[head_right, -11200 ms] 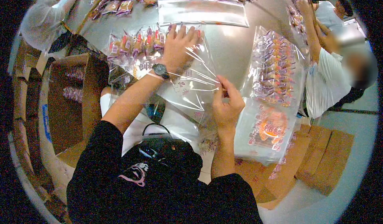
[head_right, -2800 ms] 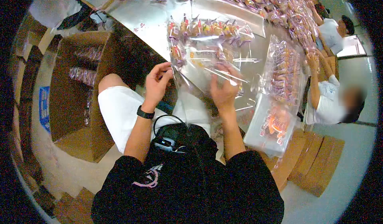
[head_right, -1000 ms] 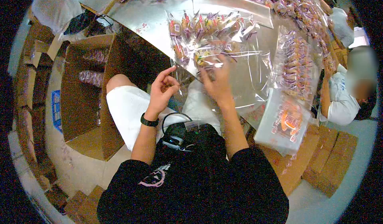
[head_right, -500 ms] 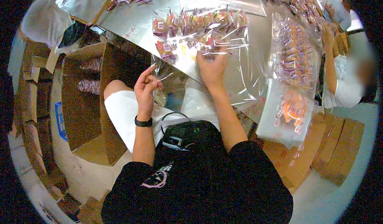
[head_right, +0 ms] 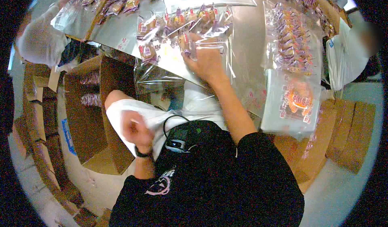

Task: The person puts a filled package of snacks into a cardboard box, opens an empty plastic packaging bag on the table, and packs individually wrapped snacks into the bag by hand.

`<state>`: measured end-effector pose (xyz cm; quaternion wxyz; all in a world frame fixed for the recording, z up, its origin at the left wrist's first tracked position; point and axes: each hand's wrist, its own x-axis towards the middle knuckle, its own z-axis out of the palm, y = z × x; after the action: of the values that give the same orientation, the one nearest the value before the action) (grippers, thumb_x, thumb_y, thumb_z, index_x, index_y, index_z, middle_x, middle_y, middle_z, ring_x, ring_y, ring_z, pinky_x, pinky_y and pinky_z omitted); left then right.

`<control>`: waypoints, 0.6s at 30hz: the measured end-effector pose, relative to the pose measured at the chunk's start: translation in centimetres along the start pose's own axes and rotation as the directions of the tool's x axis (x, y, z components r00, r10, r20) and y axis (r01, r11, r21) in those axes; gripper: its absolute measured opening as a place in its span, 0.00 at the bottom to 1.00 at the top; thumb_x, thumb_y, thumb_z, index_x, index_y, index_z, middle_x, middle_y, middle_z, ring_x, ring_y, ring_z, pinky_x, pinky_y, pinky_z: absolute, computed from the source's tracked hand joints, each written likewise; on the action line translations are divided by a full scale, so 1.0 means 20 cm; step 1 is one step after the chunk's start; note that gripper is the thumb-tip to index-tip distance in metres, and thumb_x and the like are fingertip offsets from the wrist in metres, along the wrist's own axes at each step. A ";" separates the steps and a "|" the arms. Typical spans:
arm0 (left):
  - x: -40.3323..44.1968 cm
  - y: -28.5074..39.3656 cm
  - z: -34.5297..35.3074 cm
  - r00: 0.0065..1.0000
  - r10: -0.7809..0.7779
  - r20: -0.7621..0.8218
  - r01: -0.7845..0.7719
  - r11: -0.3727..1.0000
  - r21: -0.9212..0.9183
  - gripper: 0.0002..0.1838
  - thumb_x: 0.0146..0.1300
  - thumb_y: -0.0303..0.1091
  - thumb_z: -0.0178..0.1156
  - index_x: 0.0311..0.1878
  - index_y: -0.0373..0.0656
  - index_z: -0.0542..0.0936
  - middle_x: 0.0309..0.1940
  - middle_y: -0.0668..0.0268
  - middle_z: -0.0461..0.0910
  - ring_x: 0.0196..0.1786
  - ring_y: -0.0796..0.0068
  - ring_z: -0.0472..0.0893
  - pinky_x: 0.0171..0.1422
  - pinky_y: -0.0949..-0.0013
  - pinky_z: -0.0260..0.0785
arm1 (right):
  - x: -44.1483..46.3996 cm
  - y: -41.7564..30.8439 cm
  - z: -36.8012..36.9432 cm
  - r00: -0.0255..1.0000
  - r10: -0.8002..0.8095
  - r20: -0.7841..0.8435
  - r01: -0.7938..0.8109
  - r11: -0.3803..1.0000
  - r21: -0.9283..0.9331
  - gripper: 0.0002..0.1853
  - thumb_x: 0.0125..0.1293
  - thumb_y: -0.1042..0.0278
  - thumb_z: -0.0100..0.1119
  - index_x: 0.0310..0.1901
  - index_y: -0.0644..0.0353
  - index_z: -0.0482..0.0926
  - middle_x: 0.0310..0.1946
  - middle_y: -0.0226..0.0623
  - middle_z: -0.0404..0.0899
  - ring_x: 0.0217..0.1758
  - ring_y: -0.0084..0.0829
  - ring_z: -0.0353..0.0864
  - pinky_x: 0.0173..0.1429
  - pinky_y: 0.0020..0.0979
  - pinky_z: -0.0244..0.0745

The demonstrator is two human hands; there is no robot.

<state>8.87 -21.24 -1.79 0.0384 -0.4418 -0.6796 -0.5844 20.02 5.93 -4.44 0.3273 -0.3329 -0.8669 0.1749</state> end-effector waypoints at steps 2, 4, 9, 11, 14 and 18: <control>-0.03 0.18 0.11 0.877 0.118 0.467 -0.095 0.993 -0.074 0.12 0.61 0.28 0.68 0.47 0.37 0.82 0.35 0.54 0.81 0.40 0.58 0.81 0.47 0.60 0.73 | 0.03 -0.01 -0.01 0.999 -0.030 -0.016 0.028 0.996 -0.079 0.35 0.59 0.51 0.75 0.65 0.59 0.76 0.55 0.51 0.83 0.62 0.51 0.79 0.73 0.49 0.67; -0.05 0.24 0.23 0.757 0.093 0.646 -0.091 0.995 -0.037 0.18 0.61 0.30 0.67 0.53 0.36 0.80 0.44 0.49 0.81 0.48 0.50 0.80 0.55 0.54 0.72 | 0.05 0.00 -0.01 0.990 -0.110 -0.088 0.106 0.993 -0.053 0.35 0.60 0.50 0.73 0.65 0.58 0.76 0.54 0.49 0.84 0.61 0.49 0.80 0.73 0.48 0.66; 0.03 0.12 0.51 0.857 -0.045 0.513 -0.057 0.982 0.182 0.30 0.66 0.32 0.64 0.69 0.30 0.70 0.66 0.41 0.69 0.70 0.39 0.66 0.75 0.45 0.60 | 0.03 0.08 0.02 0.996 -0.081 -0.043 0.082 0.996 0.028 0.36 0.60 0.48 0.73 0.66 0.58 0.76 0.52 0.47 0.85 0.58 0.47 0.82 0.70 0.45 0.68; 0.05 0.01 0.63 0.889 0.002 0.458 -0.099 0.977 0.188 0.32 0.66 0.30 0.61 0.71 0.28 0.66 0.68 0.39 0.66 0.71 0.37 0.64 0.75 0.44 0.58 | 0.01 0.14 0.09 0.993 -0.115 -0.015 0.114 0.993 -0.019 0.38 0.60 0.48 0.73 0.68 0.59 0.74 0.53 0.49 0.85 0.58 0.48 0.82 0.68 0.44 0.68; 0.12 -0.14 0.78 0.918 0.010 0.396 -0.116 0.963 0.245 0.33 0.66 0.26 0.57 0.72 0.24 0.63 0.68 0.35 0.65 0.68 0.34 0.65 0.74 0.43 0.58 | 0.03 0.12 0.10 0.995 -0.074 -0.073 0.072 0.997 -0.022 0.39 0.59 0.50 0.74 0.67 0.62 0.72 0.50 0.50 0.86 0.54 0.47 0.84 0.67 0.44 0.68; 0.31 -0.19 0.90 0.945 -0.052 0.323 -0.016 0.979 0.203 0.33 0.65 0.24 0.54 0.73 0.22 0.62 0.67 0.32 0.66 0.65 0.33 0.67 0.72 0.42 0.58 | 0.01 0.16 0.15 0.983 -0.067 -0.171 0.082 0.993 0.079 0.35 0.57 0.53 0.75 0.64 0.58 0.74 0.45 0.45 0.87 0.49 0.45 0.86 0.65 0.45 0.70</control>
<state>11.01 -2.69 -6.85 -0.0348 -0.5200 -0.7366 -0.4310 19.31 8.07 -8.19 0.4197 -0.2993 -0.8397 0.1710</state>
